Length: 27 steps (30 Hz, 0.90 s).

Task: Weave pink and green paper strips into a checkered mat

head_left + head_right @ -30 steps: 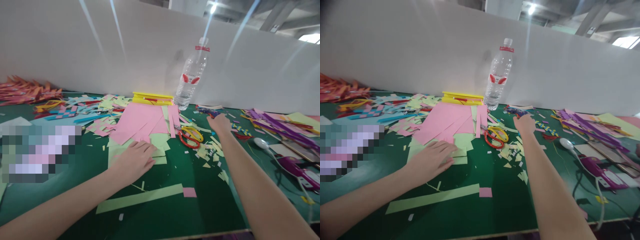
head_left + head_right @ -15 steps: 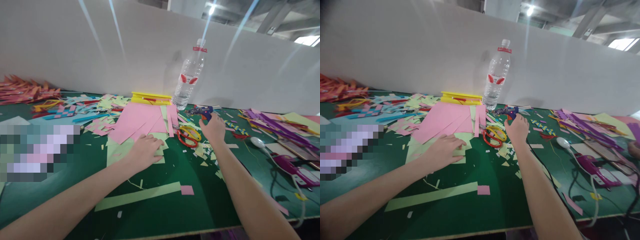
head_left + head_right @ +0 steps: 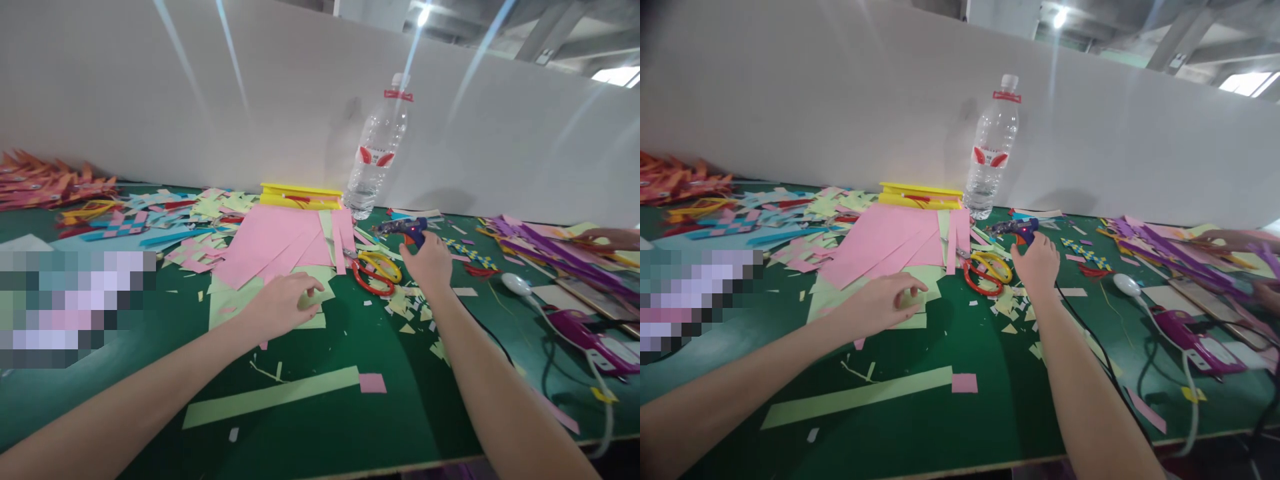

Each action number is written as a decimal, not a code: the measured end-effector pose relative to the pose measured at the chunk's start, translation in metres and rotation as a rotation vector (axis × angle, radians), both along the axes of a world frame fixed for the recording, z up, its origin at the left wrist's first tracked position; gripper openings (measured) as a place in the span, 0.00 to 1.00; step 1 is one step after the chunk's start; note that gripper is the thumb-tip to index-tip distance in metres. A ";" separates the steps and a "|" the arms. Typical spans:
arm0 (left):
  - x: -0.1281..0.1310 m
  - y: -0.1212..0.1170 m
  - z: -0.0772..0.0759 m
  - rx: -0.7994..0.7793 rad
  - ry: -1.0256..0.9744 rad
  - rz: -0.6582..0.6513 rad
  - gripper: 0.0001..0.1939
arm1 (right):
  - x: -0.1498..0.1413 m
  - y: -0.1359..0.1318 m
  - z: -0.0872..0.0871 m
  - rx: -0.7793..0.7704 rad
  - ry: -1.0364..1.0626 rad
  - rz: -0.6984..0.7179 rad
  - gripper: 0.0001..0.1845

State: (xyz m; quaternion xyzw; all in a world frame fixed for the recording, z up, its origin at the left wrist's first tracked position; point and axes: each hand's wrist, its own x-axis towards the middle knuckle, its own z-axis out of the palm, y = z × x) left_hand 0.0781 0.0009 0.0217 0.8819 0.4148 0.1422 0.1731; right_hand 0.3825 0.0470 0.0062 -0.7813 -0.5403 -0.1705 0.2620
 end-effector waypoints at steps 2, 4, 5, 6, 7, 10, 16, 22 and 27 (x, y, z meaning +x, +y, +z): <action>-0.001 -0.001 -0.001 -0.028 -0.042 -0.024 0.14 | 0.000 0.000 0.000 -0.008 0.002 -0.002 0.28; -0.002 -0.002 -0.001 -0.045 -0.065 -0.047 0.14 | 0.000 0.000 -0.001 -0.003 0.003 0.000 0.28; -0.002 -0.003 -0.001 -0.047 -0.063 -0.044 0.14 | 0.000 0.001 -0.002 0.003 0.002 0.004 0.27; -0.002 -0.004 0.000 -0.051 -0.061 -0.033 0.14 | 0.000 0.001 -0.002 0.008 0.002 0.009 0.27; -0.002 -0.005 0.001 -0.057 -0.064 -0.014 0.13 | 0.000 0.001 -0.002 0.013 0.002 0.015 0.27; -0.003 -0.007 0.002 -0.076 -0.102 0.045 0.10 | -0.001 0.001 -0.002 0.023 0.003 0.029 0.27; -0.009 -0.005 0.000 -0.070 -0.147 0.176 0.08 | -0.009 -0.004 0.005 0.065 -0.010 0.087 0.27; -0.026 -0.006 0.001 -0.161 -0.227 0.231 0.09 | -0.028 -0.013 0.016 0.062 -0.020 0.222 0.28; -0.042 -0.013 -0.002 -0.381 -0.403 0.294 0.12 | -0.052 -0.029 0.017 0.008 -0.103 0.383 0.27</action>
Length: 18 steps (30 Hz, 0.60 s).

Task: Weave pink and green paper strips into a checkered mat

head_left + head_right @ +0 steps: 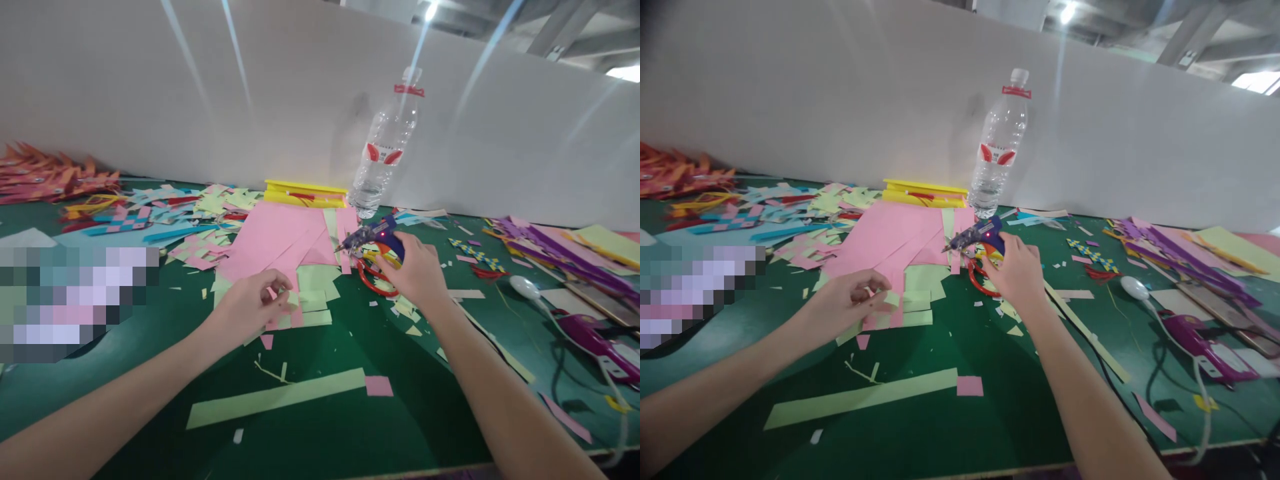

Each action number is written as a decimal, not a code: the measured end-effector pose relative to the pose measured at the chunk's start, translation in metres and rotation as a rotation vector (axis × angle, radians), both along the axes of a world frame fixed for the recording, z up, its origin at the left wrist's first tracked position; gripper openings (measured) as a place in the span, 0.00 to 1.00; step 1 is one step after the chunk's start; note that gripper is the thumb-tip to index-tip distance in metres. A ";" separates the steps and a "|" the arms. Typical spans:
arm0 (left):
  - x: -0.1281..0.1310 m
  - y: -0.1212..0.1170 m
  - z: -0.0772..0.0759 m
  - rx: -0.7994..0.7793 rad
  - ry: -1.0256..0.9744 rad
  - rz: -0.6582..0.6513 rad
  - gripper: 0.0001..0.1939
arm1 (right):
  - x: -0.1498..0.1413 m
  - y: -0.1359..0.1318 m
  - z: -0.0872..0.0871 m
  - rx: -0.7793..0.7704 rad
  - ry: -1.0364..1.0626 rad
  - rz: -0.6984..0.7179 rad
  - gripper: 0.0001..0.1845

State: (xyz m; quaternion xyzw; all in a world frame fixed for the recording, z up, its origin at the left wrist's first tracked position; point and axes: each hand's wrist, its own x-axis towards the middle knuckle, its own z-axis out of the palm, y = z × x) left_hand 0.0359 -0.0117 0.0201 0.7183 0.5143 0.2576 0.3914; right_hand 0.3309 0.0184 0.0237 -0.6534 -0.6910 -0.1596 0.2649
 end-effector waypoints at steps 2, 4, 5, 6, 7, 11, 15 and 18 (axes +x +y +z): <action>-0.004 -0.002 -0.001 -0.053 -0.027 0.007 0.13 | -0.008 -0.008 -0.002 0.014 -0.034 0.064 0.26; -0.008 -0.003 -0.002 -0.064 0.002 0.026 0.14 | -0.015 -0.016 -0.006 0.016 -0.065 0.127 0.25; -0.009 -0.003 -0.003 -0.062 0.025 0.043 0.15 | -0.018 -0.019 -0.008 0.015 -0.083 0.158 0.24; -0.010 -0.003 -0.003 -0.059 0.044 0.060 0.16 | -0.021 -0.022 -0.010 0.015 -0.100 0.185 0.24; -0.010 -0.003 -0.004 -0.055 0.054 0.074 0.16 | -0.023 -0.024 -0.012 0.019 -0.117 0.209 0.23; -0.013 -0.003 -0.005 -0.043 0.046 0.080 0.16 | -0.029 -0.030 -0.016 0.040 -0.200 0.312 0.22; -0.015 -0.004 -0.005 0.026 0.095 0.062 0.14 | -0.031 -0.033 -0.015 0.055 -0.242 0.385 0.21; -0.016 -0.004 -0.007 0.073 0.108 0.054 0.13 | -0.032 -0.034 -0.013 0.046 -0.245 0.411 0.21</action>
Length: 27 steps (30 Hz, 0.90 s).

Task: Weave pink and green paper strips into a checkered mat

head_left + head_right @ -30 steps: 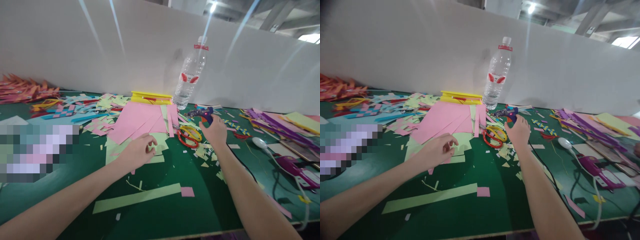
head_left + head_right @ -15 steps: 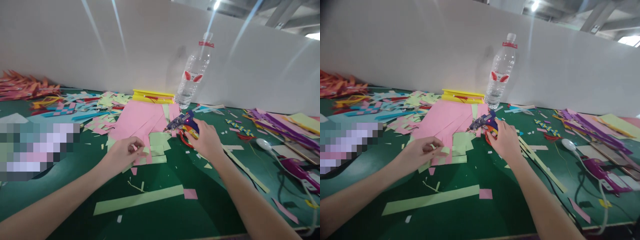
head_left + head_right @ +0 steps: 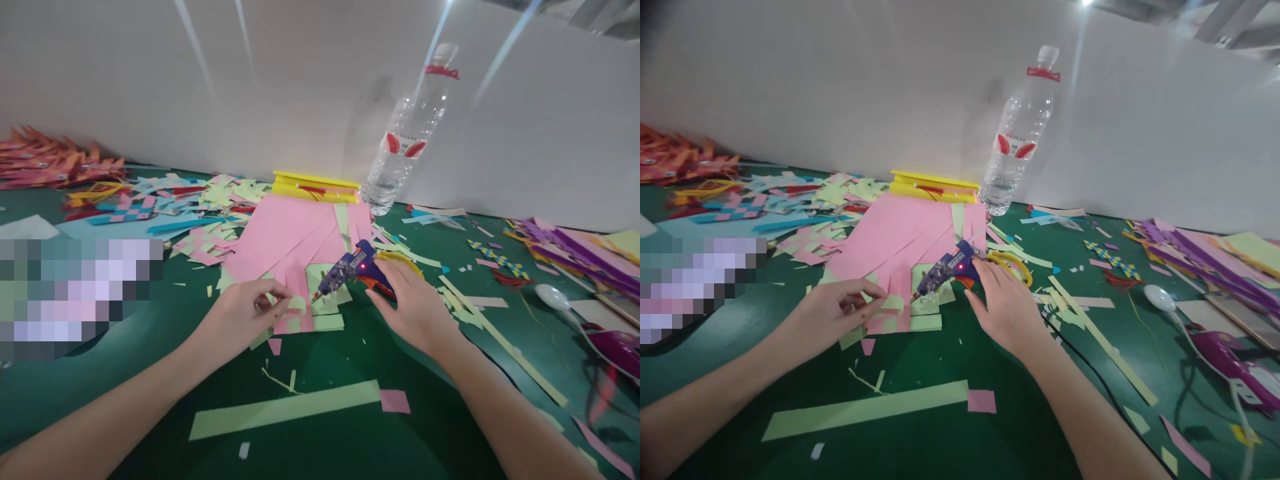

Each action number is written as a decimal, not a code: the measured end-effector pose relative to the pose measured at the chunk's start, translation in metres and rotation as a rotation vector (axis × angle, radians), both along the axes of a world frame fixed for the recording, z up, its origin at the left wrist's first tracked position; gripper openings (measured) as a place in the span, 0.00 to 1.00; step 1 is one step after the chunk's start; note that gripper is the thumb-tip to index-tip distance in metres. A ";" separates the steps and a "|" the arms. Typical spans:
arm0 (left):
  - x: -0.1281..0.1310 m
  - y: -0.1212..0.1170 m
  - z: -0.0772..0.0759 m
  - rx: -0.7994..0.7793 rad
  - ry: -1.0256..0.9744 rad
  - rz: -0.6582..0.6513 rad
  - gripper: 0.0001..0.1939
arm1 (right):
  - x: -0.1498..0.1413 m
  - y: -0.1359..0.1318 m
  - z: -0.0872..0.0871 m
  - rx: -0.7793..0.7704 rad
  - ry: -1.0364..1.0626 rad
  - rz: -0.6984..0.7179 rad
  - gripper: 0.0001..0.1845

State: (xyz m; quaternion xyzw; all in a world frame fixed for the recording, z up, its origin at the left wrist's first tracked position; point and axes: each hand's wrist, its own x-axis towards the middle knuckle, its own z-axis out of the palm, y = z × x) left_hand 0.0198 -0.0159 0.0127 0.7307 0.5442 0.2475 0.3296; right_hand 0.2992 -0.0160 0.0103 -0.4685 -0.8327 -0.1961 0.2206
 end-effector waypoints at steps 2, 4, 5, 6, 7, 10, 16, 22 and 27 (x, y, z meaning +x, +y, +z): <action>0.000 0.000 -0.001 0.017 0.009 0.002 0.13 | 0.000 -0.001 0.001 -0.005 -0.009 0.016 0.21; 0.000 0.000 -0.002 0.025 0.013 0.006 0.13 | 0.000 -0.002 0.001 0.001 -0.022 0.035 0.21; 0.000 0.000 -0.002 0.026 0.013 0.005 0.13 | 0.000 -0.002 0.001 0.006 -0.031 0.045 0.21; 0.000 -0.001 -0.001 0.024 0.011 0.003 0.14 | 0.000 -0.002 0.002 0.010 -0.040 0.054 0.21; 0.000 -0.001 0.000 0.020 0.007 -0.002 0.14 | 0.000 -0.002 0.002 0.015 -0.050 0.061 0.21; 0.000 -0.003 0.003 0.012 0.003 -0.016 0.15 | 0.000 -0.003 0.003 0.028 -0.069 0.077 0.21; 0.000 -0.003 0.006 0.030 0.028 -0.028 0.17 | 0.000 -0.003 0.003 0.026 -0.067 0.090 0.21; 0.000 -0.001 0.004 0.021 0.017 -0.030 0.18 | 0.001 -0.003 0.002 0.023 -0.084 0.090 0.20; 0.000 -0.003 0.004 0.012 0.018 -0.039 0.18 | 0.001 -0.003 0.005 0.038 -0.086 0.096 0.19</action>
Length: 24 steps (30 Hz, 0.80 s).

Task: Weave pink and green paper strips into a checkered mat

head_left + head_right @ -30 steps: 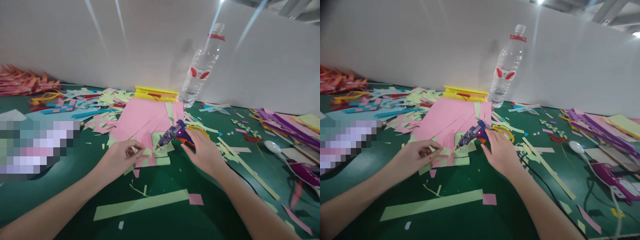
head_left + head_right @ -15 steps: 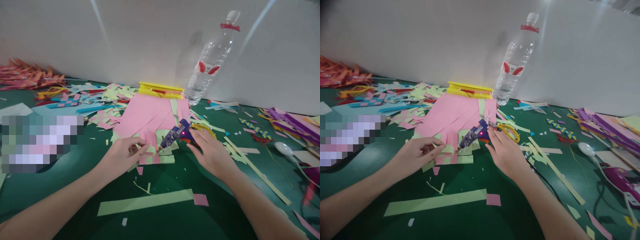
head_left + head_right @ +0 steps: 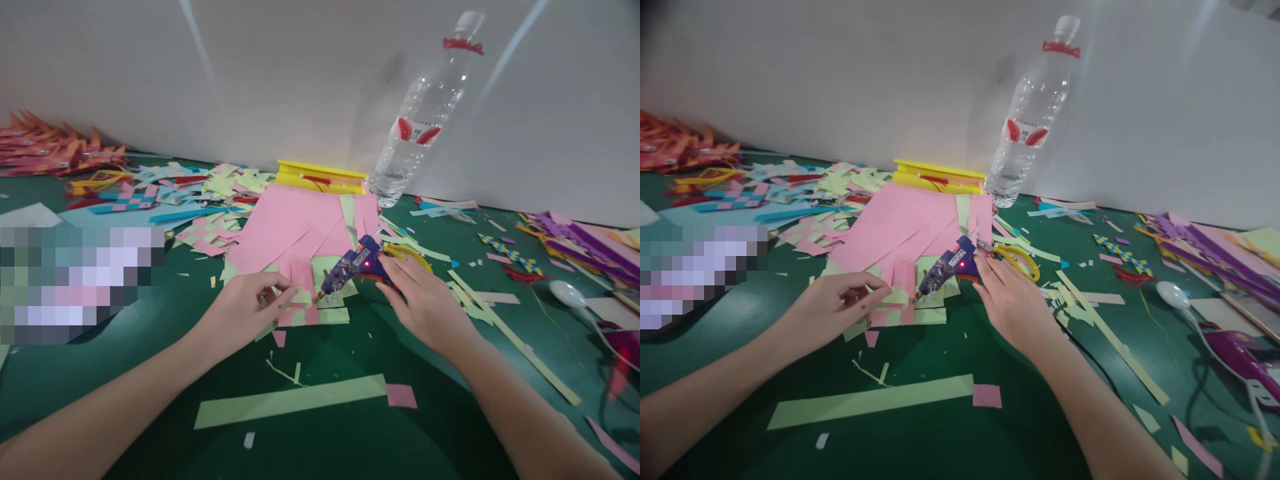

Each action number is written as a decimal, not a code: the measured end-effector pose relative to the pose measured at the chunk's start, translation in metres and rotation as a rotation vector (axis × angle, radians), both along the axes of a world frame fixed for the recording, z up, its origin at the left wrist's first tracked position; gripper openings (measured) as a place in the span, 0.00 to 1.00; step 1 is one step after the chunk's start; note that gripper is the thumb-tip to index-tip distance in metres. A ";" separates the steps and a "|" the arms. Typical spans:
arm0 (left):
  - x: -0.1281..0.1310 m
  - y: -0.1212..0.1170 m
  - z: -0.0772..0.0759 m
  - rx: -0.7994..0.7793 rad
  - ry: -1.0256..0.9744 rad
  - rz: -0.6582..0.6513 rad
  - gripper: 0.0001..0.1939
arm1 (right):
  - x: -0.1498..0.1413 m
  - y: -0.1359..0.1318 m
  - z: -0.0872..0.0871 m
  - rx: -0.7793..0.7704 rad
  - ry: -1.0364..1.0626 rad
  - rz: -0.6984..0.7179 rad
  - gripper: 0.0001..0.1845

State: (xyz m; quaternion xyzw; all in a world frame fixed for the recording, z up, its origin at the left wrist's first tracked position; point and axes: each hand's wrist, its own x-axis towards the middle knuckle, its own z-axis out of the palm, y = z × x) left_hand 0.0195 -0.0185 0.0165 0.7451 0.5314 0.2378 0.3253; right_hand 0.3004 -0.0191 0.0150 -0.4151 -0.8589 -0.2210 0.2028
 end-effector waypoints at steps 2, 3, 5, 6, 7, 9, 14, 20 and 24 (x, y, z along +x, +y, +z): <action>0.000 0.000 -0.001 -0.006 0.004 0.000 0.18 | 0.000 0.000 0.001 0.000 -0.004 0.009 0.19; 0.000 0.000 -0.001 -0.008 0.006 0.001 0.18 | 0.000 0.000 0.002 0.002 -0.005 0.012 0.19; 0.000 0.000 -0.001 -0.009 0.012 -0.001 0.18 | 0.000 0.000 0.002 0.008 -0.003 0.015 0.19; 0.000 0.001 -0.002 -0.008 0.011 -0.001 0.18 | 0.000 0.000 0.002 0.009 0.000 0.014 0.19; 0.000 0.001 -0.001 -0.004 0.011 -0.001 0.18 | 0.000 0.000 0.001 0.009 0.002 0.010 0.19; 0.000 0.001 -0.001 0.001 0.012 -0.002 0.18 | 0.001 0.000 0.000 0.003 0.001 -0.005 0.19; 0.001 0.000 0.001 0.018 0.018 -0.007 0.19 | 0.001 0.000 -0.001 -0.026 0.013 -0.020 0.20; 0.000 0.000 0.001 0.007 0.021 -0.008 0.19 | 0.002 -0.001 0.003 -0.036 -0.008 -0.018 0.19; 0.001 0.000 0.001 0.015 0.016 -0.009 0.18 | 0.002 -0.001 0.004 -0.030 -0.012 -0.020 0.19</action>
